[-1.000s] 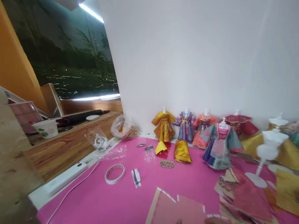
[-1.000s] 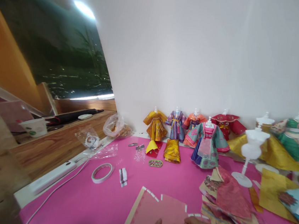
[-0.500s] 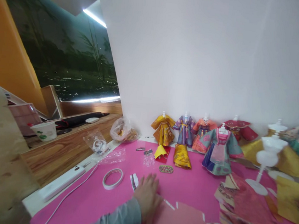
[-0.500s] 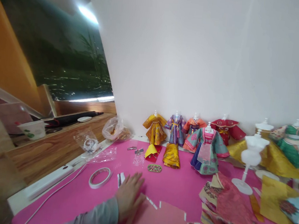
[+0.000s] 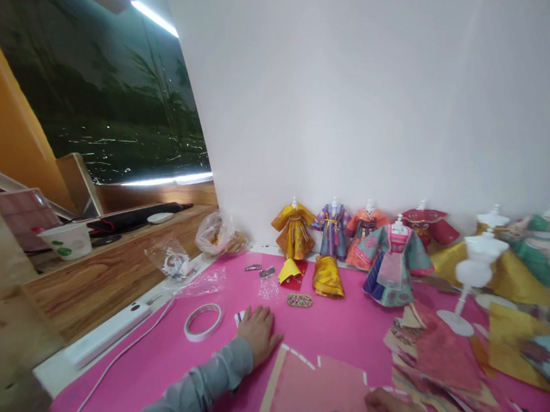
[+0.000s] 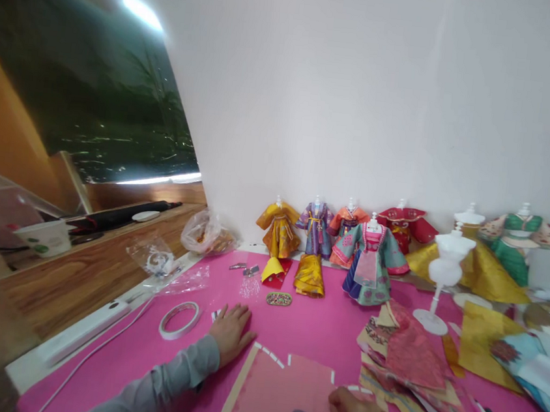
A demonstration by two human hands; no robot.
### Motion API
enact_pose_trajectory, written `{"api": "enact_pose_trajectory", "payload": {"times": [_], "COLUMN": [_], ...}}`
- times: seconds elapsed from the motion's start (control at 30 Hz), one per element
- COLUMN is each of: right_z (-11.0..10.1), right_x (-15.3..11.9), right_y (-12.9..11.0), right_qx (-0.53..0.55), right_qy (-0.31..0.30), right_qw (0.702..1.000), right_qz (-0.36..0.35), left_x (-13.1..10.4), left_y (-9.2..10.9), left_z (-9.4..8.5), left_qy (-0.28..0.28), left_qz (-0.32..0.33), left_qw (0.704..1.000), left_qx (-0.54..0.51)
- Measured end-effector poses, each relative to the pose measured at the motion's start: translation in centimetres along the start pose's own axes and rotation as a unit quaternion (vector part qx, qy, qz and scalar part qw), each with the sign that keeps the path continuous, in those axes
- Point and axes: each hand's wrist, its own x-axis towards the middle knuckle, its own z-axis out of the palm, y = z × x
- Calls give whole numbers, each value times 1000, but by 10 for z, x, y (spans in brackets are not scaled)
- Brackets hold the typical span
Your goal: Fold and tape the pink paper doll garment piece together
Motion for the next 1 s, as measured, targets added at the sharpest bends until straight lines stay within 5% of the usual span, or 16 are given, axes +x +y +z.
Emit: {"api": "enact_pose_trajectory", "payload": {"times": [1.0], "right_z": [-2], "right_x": [1], "right_y": [-1], "right_qx": [-19], "right_qy": [-47], "right_qw": [998], "right_qz": [36], "left_x": [5], "left_y": [2], "left_z": [-1], "left_qy": [19], "left_qz": [0], "left_qw": [998], "left_qx": [64]}}
